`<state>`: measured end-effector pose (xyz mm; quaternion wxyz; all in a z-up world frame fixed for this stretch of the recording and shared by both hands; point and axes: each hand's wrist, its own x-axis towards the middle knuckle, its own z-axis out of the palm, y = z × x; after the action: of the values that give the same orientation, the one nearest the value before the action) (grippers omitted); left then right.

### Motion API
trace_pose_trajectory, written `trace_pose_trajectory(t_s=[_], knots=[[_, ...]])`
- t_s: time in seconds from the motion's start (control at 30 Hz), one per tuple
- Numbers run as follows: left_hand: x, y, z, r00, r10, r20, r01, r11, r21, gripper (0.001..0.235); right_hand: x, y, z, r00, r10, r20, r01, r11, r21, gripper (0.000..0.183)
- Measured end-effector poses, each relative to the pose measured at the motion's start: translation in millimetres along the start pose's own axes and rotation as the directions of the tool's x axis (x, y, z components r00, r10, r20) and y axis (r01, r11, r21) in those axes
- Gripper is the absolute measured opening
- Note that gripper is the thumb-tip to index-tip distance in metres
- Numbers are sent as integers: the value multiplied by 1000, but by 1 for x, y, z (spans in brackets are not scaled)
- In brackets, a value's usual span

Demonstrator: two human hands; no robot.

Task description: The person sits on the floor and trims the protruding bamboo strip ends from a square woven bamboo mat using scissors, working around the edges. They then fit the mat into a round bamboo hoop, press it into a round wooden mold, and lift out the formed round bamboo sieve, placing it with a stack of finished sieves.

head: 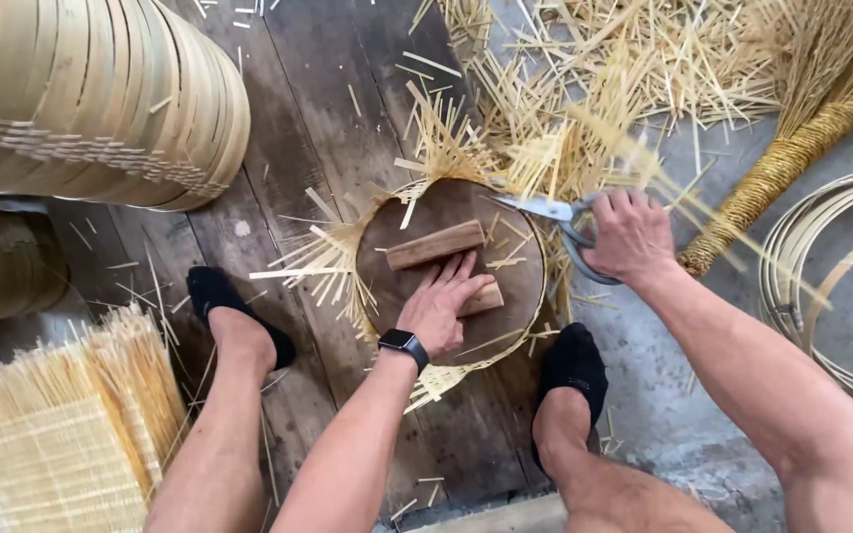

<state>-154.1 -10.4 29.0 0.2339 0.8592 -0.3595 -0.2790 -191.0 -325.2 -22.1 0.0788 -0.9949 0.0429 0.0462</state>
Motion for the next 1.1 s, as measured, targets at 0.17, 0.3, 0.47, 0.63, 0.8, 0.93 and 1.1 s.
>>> trace_pose_trajectory(t_s=[0.17,0.3,0.47,0.63,0.8,0.93,1.1], knots=[[-1,-11,7,999,12,52,-12,1000,-11,82,21,-20,-13,974,-136,-180,107,981,-160,45],[-14,-3,3,959,-218,183,216,976,29,77,-4,32,33,973,-75,218,97,991,-93,19],[33,16,14,667,-734,-129,693,675,-254,112,1,1,-12,995,-96,-25,95,995,-36,33],[69,49,2,195,-977,-81,856,210,-472,143,26,-31,-15,966,-158,-204,118,974,-196,47],[53,51,11,379,-908,-179,857,418,-303,145,2,25,26,986,-118,120,130,986,-102,25],[50,55,4,462,-855,-238,816,514,-264,145,17,-20,-23,995,-94,40,96,994,-48,34],[44,49,5,552,-794,-253,764,604,-229,142,36,-6,12,971,-93,221,153,949,-275,38]])
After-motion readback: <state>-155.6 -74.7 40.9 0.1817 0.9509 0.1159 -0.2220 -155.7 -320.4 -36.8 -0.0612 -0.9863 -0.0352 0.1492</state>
